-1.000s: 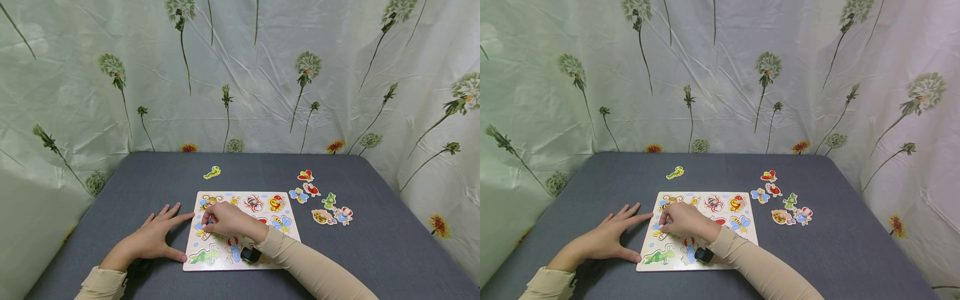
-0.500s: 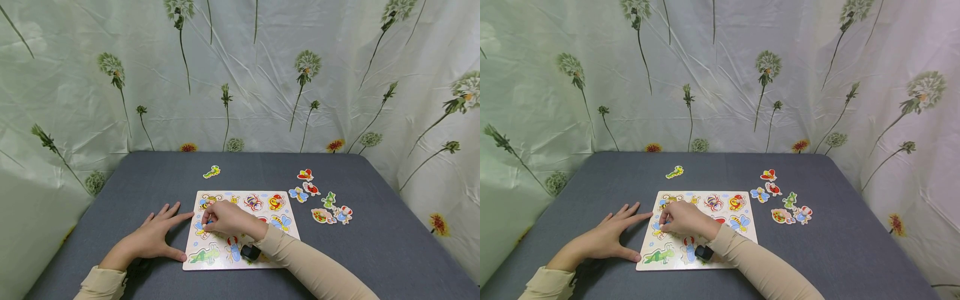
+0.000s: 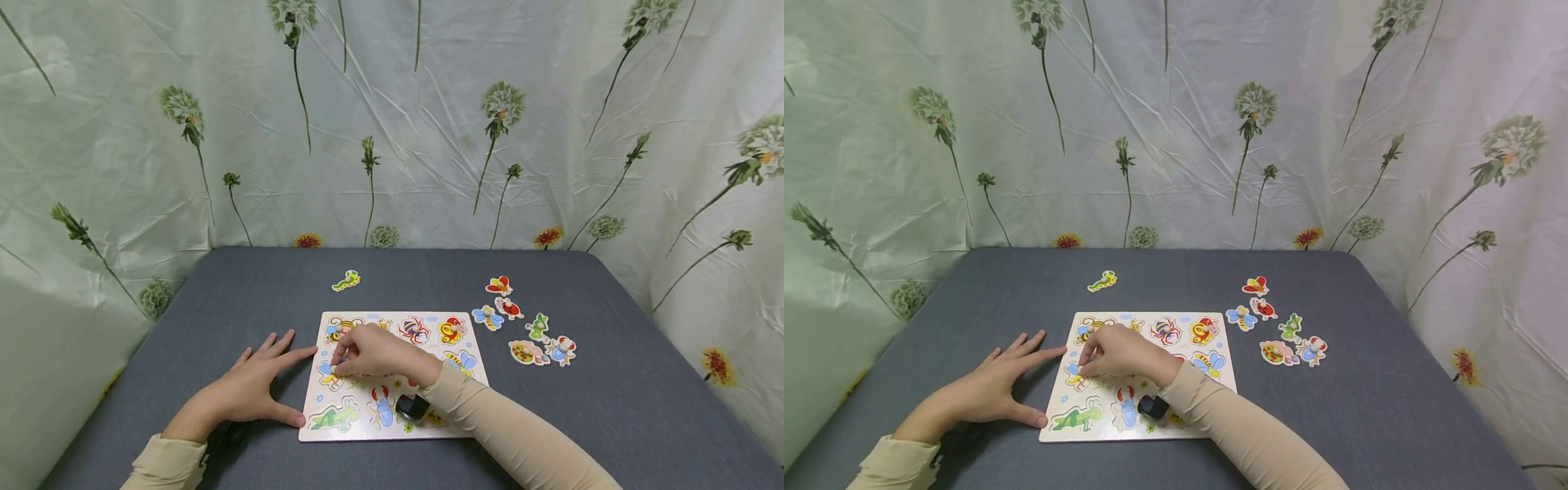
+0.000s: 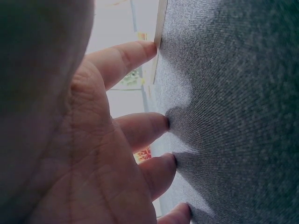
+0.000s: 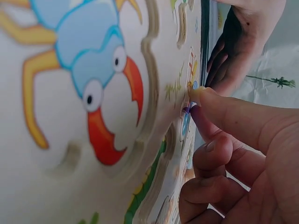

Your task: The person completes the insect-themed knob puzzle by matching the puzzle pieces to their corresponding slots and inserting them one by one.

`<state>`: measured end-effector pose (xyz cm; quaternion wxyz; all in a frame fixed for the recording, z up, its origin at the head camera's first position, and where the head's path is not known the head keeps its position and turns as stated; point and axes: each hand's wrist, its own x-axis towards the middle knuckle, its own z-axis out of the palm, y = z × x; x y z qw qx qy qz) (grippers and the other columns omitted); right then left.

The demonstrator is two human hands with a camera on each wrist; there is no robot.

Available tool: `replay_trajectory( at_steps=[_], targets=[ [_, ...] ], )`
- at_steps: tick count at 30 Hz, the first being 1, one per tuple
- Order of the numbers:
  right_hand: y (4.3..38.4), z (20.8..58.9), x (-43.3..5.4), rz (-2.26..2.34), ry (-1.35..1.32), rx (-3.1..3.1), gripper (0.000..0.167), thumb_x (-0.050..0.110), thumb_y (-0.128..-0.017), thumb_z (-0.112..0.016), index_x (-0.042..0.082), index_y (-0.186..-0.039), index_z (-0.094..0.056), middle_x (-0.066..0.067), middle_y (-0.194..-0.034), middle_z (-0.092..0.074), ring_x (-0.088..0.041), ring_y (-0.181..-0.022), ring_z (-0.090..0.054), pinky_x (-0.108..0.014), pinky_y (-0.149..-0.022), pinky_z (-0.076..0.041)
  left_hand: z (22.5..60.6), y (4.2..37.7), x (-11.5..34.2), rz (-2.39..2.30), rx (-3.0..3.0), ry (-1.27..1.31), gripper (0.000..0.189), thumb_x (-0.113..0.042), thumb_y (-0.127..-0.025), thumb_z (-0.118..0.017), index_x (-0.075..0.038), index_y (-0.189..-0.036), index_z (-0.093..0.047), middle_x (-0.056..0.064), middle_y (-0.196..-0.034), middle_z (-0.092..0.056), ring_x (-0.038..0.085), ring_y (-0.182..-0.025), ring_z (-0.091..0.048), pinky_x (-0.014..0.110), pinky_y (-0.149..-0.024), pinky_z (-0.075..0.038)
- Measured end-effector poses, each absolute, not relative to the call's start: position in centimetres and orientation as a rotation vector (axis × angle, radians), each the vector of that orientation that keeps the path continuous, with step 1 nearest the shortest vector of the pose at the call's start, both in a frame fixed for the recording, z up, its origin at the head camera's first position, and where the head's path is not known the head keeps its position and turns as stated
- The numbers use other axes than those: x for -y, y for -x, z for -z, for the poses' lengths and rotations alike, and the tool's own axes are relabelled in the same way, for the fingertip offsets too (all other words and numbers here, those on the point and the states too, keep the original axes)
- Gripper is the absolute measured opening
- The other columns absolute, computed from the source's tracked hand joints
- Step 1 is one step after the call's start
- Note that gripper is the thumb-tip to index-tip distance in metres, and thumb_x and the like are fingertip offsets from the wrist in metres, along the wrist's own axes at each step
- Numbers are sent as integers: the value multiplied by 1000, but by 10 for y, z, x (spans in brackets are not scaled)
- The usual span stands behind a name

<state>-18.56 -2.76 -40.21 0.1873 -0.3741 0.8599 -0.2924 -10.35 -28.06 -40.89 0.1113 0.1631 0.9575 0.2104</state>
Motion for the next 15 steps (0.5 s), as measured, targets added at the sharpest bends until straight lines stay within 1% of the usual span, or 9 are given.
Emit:
replay_trajectory(
  at_steps=[7, 15],
  targets=[
    [189, 400, 24, 870, 1013, -2387, 6, 21, -98, -81, 15, -97, -82, 12, -58, -50, -2, -51, -40, -17, -54, -32, 409, 103, 281, -630, -2803, -482, 115, -66, -66, -96, -33, -165, -46, 30, -175, -25, 66, -158, -16, 91, -113, -15],
    [198, 391, 20, 929, 912, -2389, 5, 20, -100, -78, 17, -101, -82, 9, -55, -44, -6, -50, -36, -21, -54, -32, 409, 104, 281, -626, -2810, -480, 116, -66, -65, -96, -34, -164, -46, 30, -175, -25, 66, -158, -16, 91, -113, -15]
  ],
)
